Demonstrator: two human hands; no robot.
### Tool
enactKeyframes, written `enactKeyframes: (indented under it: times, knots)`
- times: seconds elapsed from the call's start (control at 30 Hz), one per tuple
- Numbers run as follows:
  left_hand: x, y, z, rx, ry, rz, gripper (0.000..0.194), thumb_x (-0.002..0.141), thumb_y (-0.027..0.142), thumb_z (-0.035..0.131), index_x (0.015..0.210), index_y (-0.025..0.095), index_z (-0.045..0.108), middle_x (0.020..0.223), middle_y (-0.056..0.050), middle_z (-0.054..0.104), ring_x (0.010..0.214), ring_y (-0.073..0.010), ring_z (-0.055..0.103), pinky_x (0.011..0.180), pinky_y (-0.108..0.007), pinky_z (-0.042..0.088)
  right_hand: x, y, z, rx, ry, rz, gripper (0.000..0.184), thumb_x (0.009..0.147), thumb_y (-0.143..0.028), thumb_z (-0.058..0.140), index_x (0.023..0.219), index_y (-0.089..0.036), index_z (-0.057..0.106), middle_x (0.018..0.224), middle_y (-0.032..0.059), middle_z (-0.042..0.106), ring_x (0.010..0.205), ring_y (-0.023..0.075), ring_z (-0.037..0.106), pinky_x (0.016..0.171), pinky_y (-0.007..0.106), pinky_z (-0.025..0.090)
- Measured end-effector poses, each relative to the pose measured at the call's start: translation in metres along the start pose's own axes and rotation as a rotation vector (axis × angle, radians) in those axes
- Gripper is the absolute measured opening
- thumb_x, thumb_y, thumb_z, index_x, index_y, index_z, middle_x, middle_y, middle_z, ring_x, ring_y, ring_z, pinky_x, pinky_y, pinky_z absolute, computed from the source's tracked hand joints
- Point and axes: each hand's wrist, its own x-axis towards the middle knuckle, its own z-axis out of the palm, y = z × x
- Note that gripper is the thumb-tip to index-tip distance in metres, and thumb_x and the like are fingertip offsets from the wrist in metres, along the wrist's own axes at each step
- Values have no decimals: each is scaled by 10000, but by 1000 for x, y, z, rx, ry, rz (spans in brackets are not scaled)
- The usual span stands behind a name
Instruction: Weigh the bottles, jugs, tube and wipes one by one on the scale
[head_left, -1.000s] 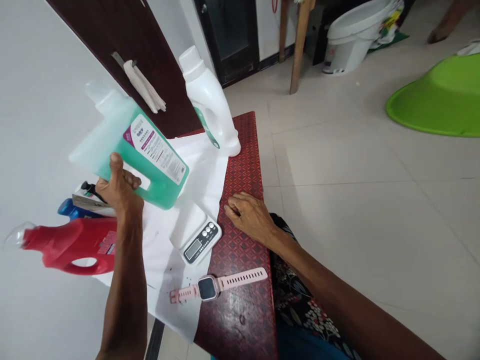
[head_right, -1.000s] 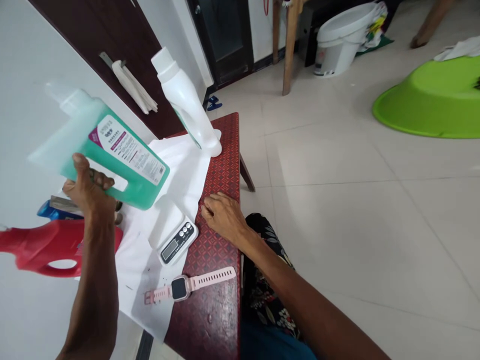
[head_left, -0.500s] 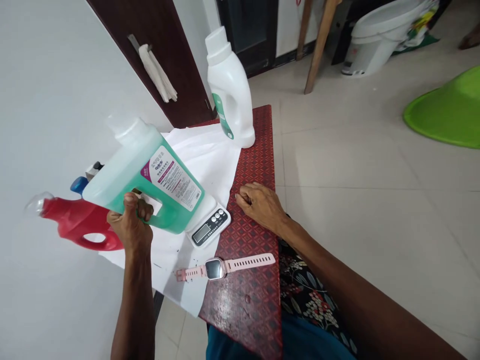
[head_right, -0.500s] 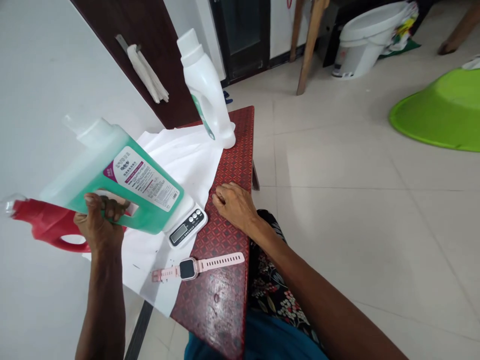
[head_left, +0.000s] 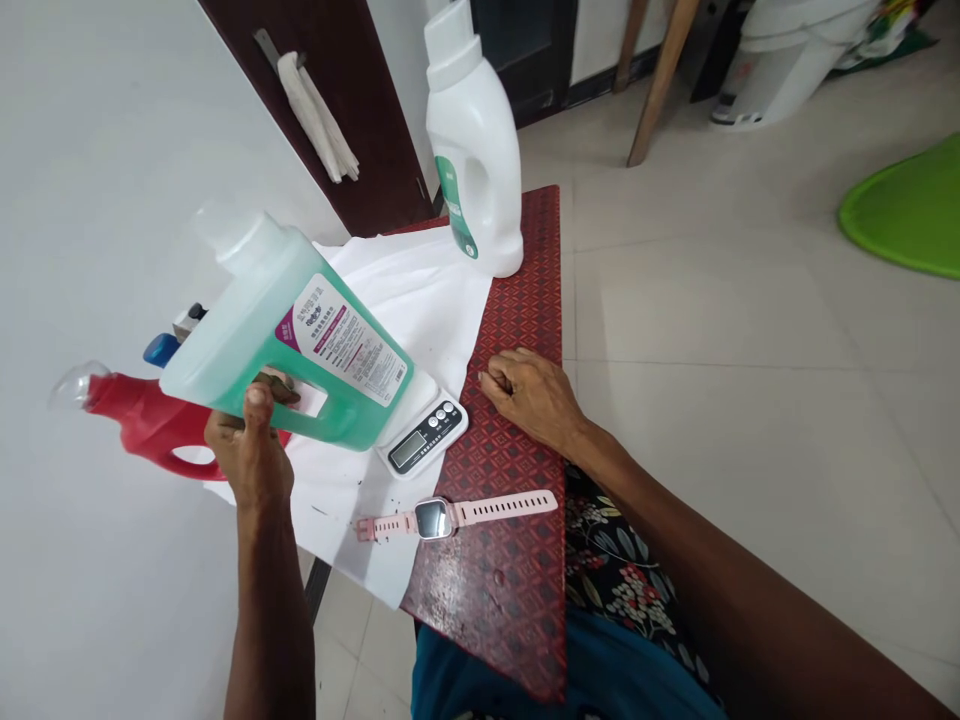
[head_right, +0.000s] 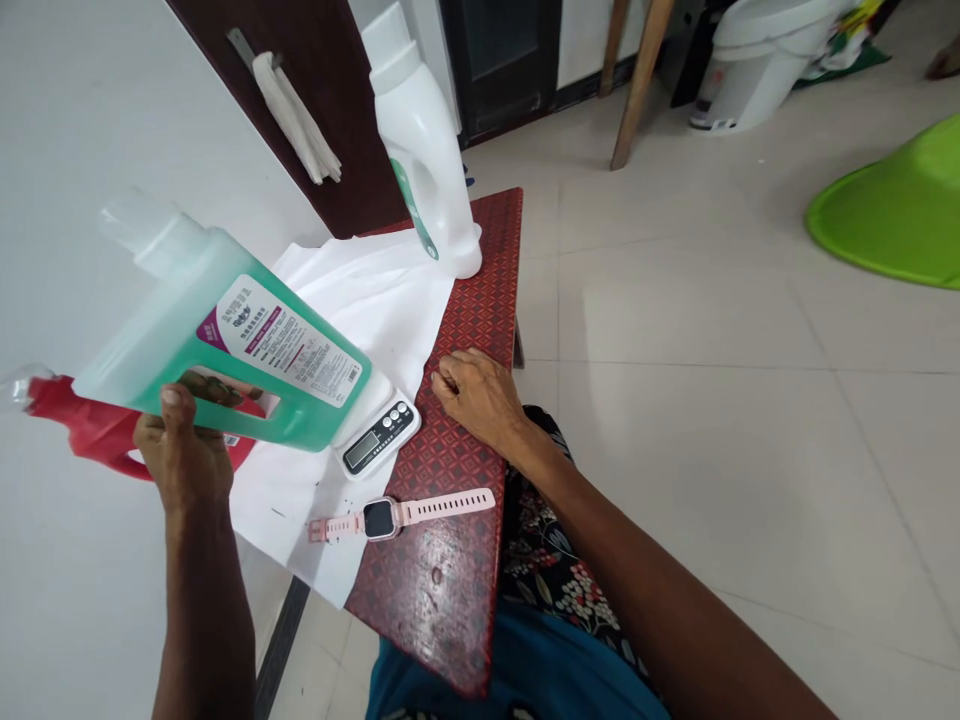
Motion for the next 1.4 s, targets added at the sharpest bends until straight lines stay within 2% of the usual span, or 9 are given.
enactKeyframes:
  times: [0.17, 0.33, 0.53, 0.67, 0.9, 1.0, 1.07, 1.2, 1.4]
  knots:
    - [2, 5, 16, -47, 70, -53, 567, 790, 683, 833, 618, 223, 550, 601, 14, 484, 554, -147, 483, 551, -318, 423, 0, 1, 1, -8, 1, 8, 381, 985, -222, 508, 685, -285, 281, 685, 17, 529, 732, 213, 482, 777, 370, 394]
    - [15, 3, 32, -128, 203, -32, 639, 722, 611, 888, 576, 227, 398, 539, 63, 301, 480, -94, 293, 450, -276, 243, 1, 1, 1, 5, 1, 20, 389, 981, -225, 515, 677, -280, 279, 668, 6, 516, 713, 207, 488, 775, 368, 394]
    - [57, -10, 42, -87, 336, 31, 573, 762, 592, 820, 617, 230, 400, 548, 63, 306, 504, -91, 285, 462, -276, 257, 2, 2, 1, 2, -2, 23, 368, 982, -230, 503, 691, -277, 283, 674, 0, 504, 709, 199, 493, 763, 360, 389]
    - [98, -37, 52, -81, 431, 86, 516, 727, 569, 821, 695, 223, 440, 603, 59, 394, 516, -76, 322, 472, -282, 272, 2, 2, 1, -2, 13, 19, 367, 979, -234, 515, 694, -279, 289, 667, 1, 509, 695, 200, 479, 737, 362, 380]
    - [144, -113, 57, 29, 484, -44, 439, 828, 502, 823, 797, 210, 497, 620, 77, 424, 535, -79, 361, 494, -284, 326, 3, 2, -1, 2, 16, 0, 375, 989, -203, 514, 700, -283, 288, 672, 0, 528, 716, 200, 510, 744, 357, 397]
    - [155, -136, 54, 32, 525, -8, 362, 874, 455, 796, 928, 173, 575, 769, 32, 576, 656, -117, 516, 602, -315, 463, 3, 2, -2, 7, 17, -14, 367, 987, -168, 515, 708, -279, 304, 679, -3, 543, 710, 193, 508, 734, 349, 394]
    - [164, -147, 54, 66, 561, 38, 303, 901, 392, 750, 996, 160, 581, 933, -21, 673, 822, -165, 632, 757, -368, 555, 3, 2, -2, 10, 31, -29, 371, 987, -152, 514, 712, -278, 300, 680, -6, 542, 703, 187, 502, 729, 342, 393]
    - [186, -160, 62, 184, 591, 87, 257, 957, 382, 648, 1037, 163, 542, 1157, -109, 716, 1103, -255, 702, 1015, -482, 552, 2, 2, -1, 4, 70, -49, 376, 986, -131, 517, 714, -275, 300, 676, -10, 533, 694, 180, 487, 729, 334, 390]
    - [205, -165, 71, 257, 474, 18, 557, 904, 769, 587, 997, 231, 477, 1126, -84, 677, 1316, -392, 637, 1054, -620, 448, 2, 3, 0, 28, 87, -29, 367, 958, -104, 540, 705, -268, 332, 689, -12, 544, 699, 172, 478, 720, 326, 380]
